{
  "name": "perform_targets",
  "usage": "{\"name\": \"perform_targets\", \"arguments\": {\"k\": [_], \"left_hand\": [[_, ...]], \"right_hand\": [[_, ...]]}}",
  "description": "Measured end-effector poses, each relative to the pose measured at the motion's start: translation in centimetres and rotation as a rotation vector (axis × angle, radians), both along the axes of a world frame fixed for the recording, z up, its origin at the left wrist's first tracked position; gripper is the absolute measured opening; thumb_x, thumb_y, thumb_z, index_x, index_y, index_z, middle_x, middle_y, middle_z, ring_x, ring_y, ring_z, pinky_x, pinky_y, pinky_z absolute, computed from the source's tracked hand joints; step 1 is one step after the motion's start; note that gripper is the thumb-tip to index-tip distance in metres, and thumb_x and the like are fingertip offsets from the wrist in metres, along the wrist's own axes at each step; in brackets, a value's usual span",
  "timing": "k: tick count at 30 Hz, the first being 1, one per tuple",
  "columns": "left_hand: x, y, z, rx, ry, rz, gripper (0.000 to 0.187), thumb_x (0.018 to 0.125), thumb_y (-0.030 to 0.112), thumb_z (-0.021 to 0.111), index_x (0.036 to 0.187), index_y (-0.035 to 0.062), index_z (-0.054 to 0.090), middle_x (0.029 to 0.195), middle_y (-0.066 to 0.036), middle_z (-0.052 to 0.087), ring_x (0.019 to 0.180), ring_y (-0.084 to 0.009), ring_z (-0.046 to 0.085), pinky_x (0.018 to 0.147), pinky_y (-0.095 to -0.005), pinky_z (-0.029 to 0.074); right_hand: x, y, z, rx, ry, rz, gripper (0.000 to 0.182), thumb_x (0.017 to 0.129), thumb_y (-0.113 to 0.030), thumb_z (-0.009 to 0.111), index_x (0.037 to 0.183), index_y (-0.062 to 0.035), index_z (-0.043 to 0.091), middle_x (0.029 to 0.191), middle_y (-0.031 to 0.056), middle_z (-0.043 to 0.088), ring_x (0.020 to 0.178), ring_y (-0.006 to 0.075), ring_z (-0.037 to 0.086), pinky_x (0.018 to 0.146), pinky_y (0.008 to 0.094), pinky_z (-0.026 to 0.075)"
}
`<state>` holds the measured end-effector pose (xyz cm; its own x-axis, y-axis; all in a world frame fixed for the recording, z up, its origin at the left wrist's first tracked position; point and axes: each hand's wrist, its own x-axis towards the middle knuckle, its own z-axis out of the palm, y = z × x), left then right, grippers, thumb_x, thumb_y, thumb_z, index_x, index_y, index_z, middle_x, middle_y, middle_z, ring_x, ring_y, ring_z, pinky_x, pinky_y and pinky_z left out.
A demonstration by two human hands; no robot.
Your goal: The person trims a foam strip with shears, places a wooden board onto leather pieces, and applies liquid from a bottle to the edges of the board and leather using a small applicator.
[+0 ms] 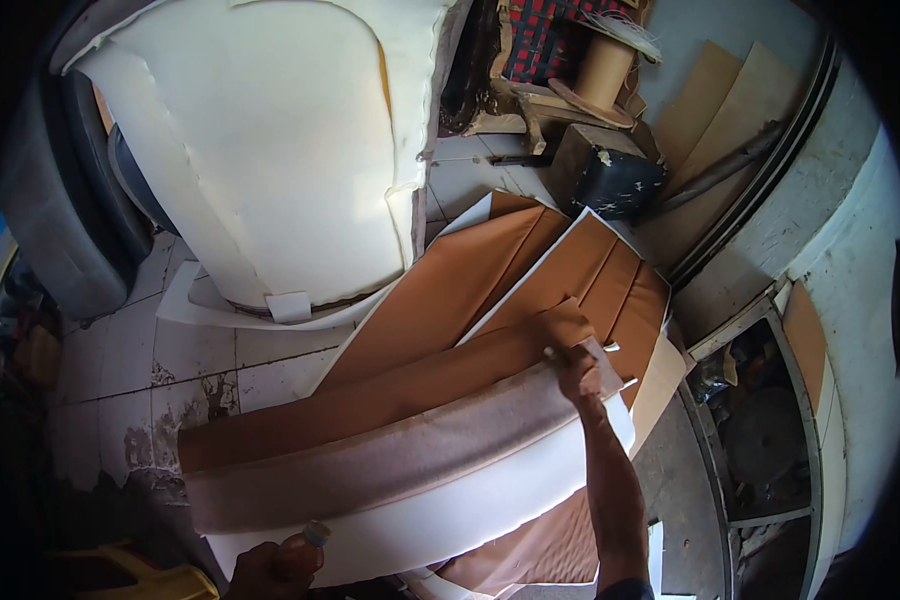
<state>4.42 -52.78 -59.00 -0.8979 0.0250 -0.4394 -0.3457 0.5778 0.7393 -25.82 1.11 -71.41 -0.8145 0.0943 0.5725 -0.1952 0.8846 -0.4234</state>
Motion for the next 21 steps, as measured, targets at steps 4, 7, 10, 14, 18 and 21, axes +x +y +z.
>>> {"name": "perform_targets", "arguments": {"k": [4, 7, 10, 14, 18, 21], "left_hand": [[1.4, -2.4, -3.1, 0.12, -0.024, -0.043, 0.035, 0.09, 0.023, 0.073, 0.118, 0.0051, 0.063, 0.097, -0.005, 0.065, 0.085, -0.0135, 0.063, 0.077, -0.0286, 0.052], [1.3, -2.1, -3.5, 0.117, 0.022, -0.03, 0.035, 0.09, 0.024, 0.073, 0.116, 0.0041, 0.063, 0.09, -0.003, 0.065, 0.079, -0.0134, 0.062, 0.073, -0.0297, 0.052], [0.4, -1.2, -1.4, 0.055, -0.006, -0.058, 0.034, 0.089, 0.024, 0.074, 0.113, 0.0031, 0.064, 0.09, -0.003, 0.064, 0.079, -0.0123, 0.061, 0.073, -0.0293, 0.051], [0.2, -0.6, -0.5, 0.126, 0.075, -0.001, 0.029, 0.088, 0.022, 0.074, 0.107, 0.0024, 0.064, 0.09, -0.002, 0.062, 0.079, -0.0113, 0.057, 0.071, -0.027, 0.048], [0.7, -2.0, -2.1, 0.075, 0.077, -0.064, 0.03, 0.087, 0.019, 0.075, 0.109, 0.0024, 0.066, 0.093, -0.003, 0.061, 0.08, -0.0127, 0.057, 0.072, -0.028, 0.048], [0.5, -1.2, -0.9, 0.045, 0.072, -0.048, 0.034, 0.085, 0.018, 0.076, 0.112, 0.0022, 0.066, 0.094, -0.003, 0.062, 0.081, -0.0134, 0.058, 0.073, -0.0298, 0.048]], "right_hand": [[-0.8, 3.2, 0.9, -0.053, -0.27, -0.506, 0.028, 0.092, -0.037, 0.062, 0.099, -0.0138, 0.076, 0.091, 0.0186, 0.072, 0.087, 0.0372, 0.071, 0.075, 0.0459, 0.055], [-1.6, 4.4, 1.8, 0.109, -0.437, -0.452, 0.03, 0.095, -0.038, 0.057, 0.102, -0.0156, 0.075, 0.095, 0.0177, 0.072, 0.088, 0.0395, 0.069, 0.076, 0.0484, 0.055], [-1.4, 5.3, 1.4, 0.106, -0.478, -0.341, 0.03, 0.097, -0.038, 0.055, 0.107, -0.0166, 0.074, 0.1, 0.0178, 0.071, 0.09, 0.042, 0.068, 0.078, 0.0505, 0.054], [-0.6, 6.3, 1.2, 0.07, -0.353, -0.391, 0.027, 0.097, -0.033, 0.054, 0.102, -0.0135, 0.072, 0.101, 0.0184, 0.07, 0.094, 0.039, 0.068, 0.079, 0.0481, 0.054], [0.6, 4.7, 1.0, 0.495, -0.236, -0.27, 0.024, 0.093, -0.025, 0.056, 0.099, -0.0081, 0.071, 0.093, 0.0182, 0.069, 0.079, 0.0381, 0.069, 0.073, 0.0479, 0.055], [1.1, 6.8, -0.9, 0.572, -0.046, -0.171, 0.021, 0.09, -0.015, 0.054, 0.106, -0.0096, 0.066, 0.108, 0.0116, 0.065, 0.105, 0.0333, 0.062, 0.08, 0.0458, 0.055]]}}
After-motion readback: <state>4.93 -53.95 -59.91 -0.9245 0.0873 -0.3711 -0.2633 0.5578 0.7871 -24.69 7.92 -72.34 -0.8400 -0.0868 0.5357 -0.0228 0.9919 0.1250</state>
